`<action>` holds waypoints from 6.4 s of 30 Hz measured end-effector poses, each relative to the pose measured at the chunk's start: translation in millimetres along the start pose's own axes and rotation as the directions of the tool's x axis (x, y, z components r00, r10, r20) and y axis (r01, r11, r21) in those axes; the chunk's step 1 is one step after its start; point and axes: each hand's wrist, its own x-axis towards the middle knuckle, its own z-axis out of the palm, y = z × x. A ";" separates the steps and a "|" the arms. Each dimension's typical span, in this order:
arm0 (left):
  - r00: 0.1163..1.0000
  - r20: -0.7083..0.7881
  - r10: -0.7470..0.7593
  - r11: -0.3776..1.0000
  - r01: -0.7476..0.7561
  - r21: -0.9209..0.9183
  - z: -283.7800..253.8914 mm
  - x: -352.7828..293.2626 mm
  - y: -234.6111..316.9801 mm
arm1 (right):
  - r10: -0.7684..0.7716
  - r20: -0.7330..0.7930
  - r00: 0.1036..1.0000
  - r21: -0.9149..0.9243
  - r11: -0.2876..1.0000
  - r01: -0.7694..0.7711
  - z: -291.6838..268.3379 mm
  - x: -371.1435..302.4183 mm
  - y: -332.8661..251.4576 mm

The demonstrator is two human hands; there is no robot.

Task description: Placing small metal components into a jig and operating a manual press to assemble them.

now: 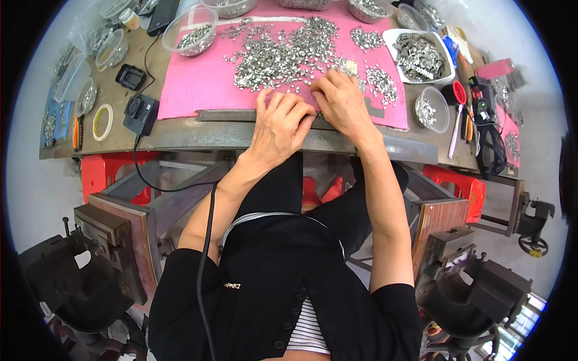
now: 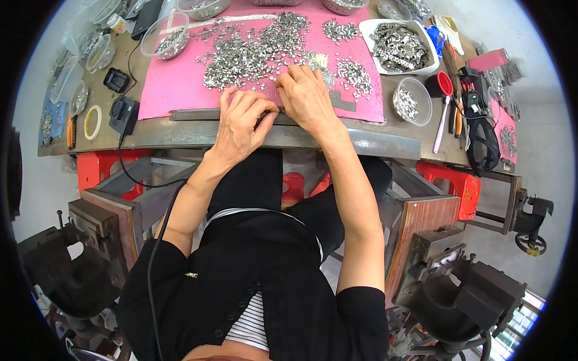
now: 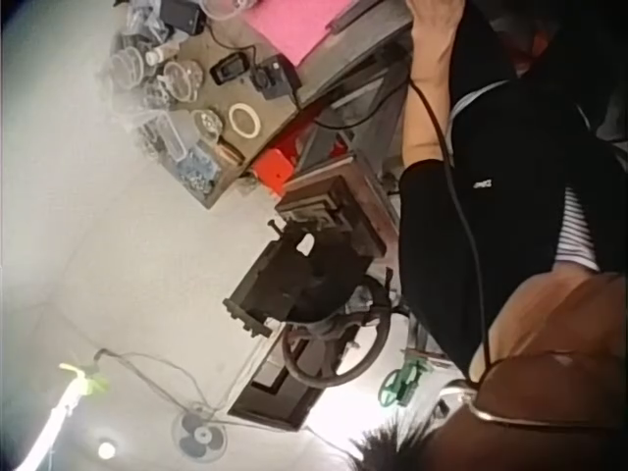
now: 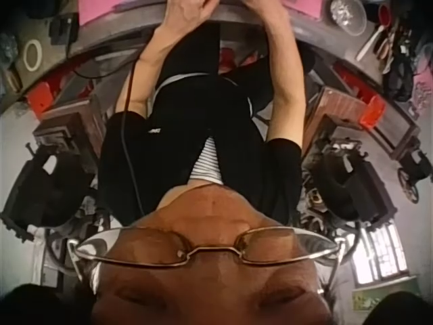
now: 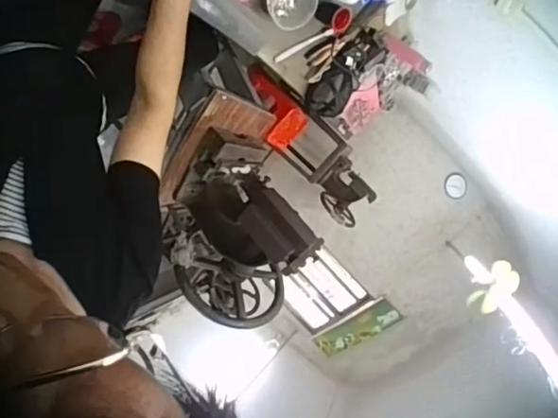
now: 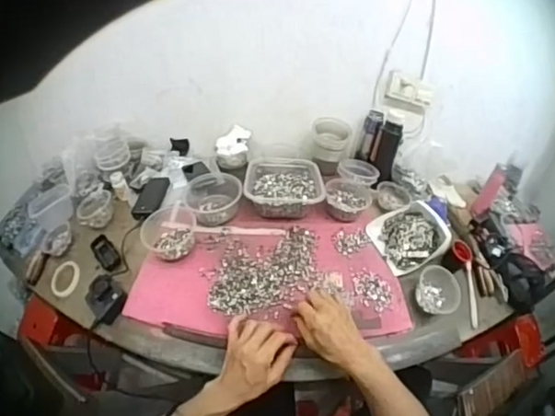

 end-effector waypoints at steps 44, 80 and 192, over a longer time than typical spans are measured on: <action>0.996 0.045 -0.077 0.996 0.075 0.049 -4.7 6.6 11.5 | 0.140 -0.101 0.985 0.204 0.972 -0.118 -14.2 -43.9 -29.5; 0.987 0.149 -0.065 0.973 0.030 0.228 -33.0 29.4 -46.0 | 0.107 -0.028 0.994 0.277 0.956 -0.096 -25.2 -38.3 -17.3; 0.990 0.144 -0.007 0.997 0.018 -0.075 -33.8 20.2 -25.2 | 0.227 -0.010 0.974 0.329 0.920 -0.211 -20.2 -23.1 -33.1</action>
